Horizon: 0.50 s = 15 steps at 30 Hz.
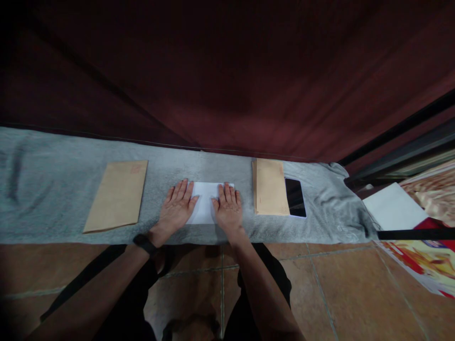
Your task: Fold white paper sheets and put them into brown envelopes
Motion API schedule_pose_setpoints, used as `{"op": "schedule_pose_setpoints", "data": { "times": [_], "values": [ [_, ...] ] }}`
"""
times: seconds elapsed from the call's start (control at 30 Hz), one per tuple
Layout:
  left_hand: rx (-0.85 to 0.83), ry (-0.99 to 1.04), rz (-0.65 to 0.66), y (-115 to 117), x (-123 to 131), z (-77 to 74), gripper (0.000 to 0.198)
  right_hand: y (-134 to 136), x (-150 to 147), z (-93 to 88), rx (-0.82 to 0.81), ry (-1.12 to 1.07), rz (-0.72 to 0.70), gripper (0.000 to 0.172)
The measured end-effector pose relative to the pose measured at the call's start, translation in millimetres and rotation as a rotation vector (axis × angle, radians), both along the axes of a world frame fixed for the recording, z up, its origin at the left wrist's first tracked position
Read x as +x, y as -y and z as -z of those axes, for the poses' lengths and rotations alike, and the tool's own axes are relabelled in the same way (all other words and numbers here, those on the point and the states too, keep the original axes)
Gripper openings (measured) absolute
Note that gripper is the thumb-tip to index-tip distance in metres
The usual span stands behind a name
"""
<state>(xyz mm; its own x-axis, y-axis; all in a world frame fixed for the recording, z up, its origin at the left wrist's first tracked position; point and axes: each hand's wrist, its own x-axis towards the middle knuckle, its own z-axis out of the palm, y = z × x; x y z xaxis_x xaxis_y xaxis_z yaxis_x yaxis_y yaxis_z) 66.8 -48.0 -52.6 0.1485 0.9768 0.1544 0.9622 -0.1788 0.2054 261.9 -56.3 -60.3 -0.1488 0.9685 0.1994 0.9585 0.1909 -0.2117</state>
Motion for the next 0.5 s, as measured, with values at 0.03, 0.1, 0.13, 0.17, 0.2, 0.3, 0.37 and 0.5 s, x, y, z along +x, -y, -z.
{"op": "schedule_pose_setpoints", "data": {
  "times": [0.03,0.1,0.13,0.17,0.2,0.3,0.37,0.5],
  "values": [
    [-0.002,-0.003,-0.003,0,-1,-0.2,0.064,0,3,-0.4,-0.006,0.003,0.002,0.058],
    [0.001,-0.006,-0.010,-1,-3,0.4,0.065,1,8,-1.1,-0.018,0.011,0.008,0.058],
    [0.005,-0.006,-0.014,-1,-5,1.1,0.066,2,10,-1.4,-0.022,0.015,0.012,0.058],
    [0.010,-0.006,-0.018,-2,-6,1.9,0.066,2,13,-1.7,-0.024,0.017,0.015,0.058],
    [0.015,-0.005,-0.028,-2,-7,2.7,0.066,3,15,-1.8,-0.024,0.017,0.018,0.059],
    [0.032,0.011,-0.082,-6,-12,2.7,0.066,4,20,-1.8,-0.012,0.006,0.024,0.059],
    [0.053,0.028,-0.120,-7,-12,-0.4,0.066,5,22,-1.7,-0.008,0.003,0.029,0.059],
    [0.096,0.080,-0.062,-4,2,-9.9,0.067,6,24,-1.3,-0.018,0.021,0.031,0.059]
  ]
}}
